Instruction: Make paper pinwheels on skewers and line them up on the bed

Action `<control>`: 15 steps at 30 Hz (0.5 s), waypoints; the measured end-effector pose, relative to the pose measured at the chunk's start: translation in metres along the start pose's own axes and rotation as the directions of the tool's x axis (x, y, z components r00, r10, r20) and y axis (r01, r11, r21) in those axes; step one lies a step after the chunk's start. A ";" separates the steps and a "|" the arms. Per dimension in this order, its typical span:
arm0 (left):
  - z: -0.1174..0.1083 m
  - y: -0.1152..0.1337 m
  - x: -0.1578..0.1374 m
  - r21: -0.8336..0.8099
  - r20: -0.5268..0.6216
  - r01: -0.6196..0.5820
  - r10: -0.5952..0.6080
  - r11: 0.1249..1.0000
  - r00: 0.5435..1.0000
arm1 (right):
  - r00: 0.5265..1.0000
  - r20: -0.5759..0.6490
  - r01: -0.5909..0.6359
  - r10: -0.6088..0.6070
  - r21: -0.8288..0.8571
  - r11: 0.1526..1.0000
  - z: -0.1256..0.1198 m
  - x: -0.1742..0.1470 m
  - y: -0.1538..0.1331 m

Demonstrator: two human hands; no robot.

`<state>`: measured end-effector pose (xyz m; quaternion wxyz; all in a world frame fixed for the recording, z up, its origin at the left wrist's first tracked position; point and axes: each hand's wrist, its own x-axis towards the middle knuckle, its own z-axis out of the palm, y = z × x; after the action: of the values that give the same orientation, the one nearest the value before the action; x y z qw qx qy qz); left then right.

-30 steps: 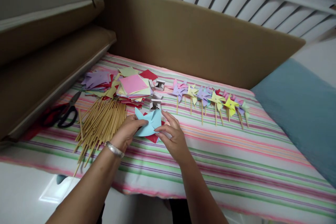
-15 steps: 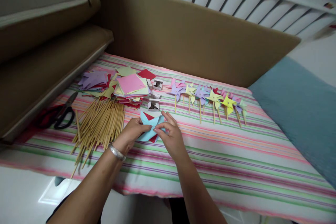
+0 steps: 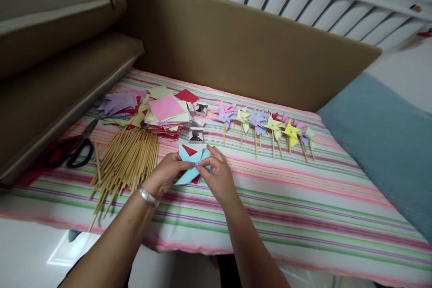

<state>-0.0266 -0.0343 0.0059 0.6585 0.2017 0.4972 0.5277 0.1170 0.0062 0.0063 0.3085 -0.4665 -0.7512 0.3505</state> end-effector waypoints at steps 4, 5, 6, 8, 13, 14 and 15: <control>-0.005 -0.002 0.001 -0.008 0.045 0.003 -0.003 1.000 0.999 | 1.000 0.013 -0.023 0.023 -0.016 1.000 -0.001 0.001 -0.002; -0.006 -0.002 0.001 -0.004 0.057 0.006 -0.006 1.000 0.998 | 0.999 0.018 -0.031 0.032 -0.017 0.999 -0.001 0.001 -0.002; -0.006 -0.002 0.001 0.004 0.069 0.009 -0.010 1.000 0.998 | 0.999 0.023 -0.040 0.040 -0.015 0.999 -0.001 0.001 -0.002; -0.007 -0.002 0.000 0.020 0.086 0.014 -0.015 1.000 0.996 | 0.998 0.029 -0.048 0.048 -0.007 0.999 0.000 0.001 -0.001; -0.004 -0.001 0.002 0.028 0.026 -0.010 0.009 1.000 1.000 | 0.999 0.037 -0.029 0.029 -0.004 1.000 0.001 0.001 -0.001; -0.003 -0.001 0.003 0.037 0.002 -0.017 0.017 0.999 1.000 | 0.999 0.029 -0.023 0.024 -0.007 1.000 -0.001 0.001 -0.001; -0.003 0.000 0.003 0.053 -0.024 -0.025 0.027 0.998 0.999 | 1.000 0.011 -0.015 0.015 -0.011 1.000 -0.002 0.001 -0.001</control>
<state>-0.0290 -0.0323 0.0030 0.6397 0.2190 0.5166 0.5253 0.1178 0.0071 0.0086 0.2989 -0.4719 -0.7514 0.3512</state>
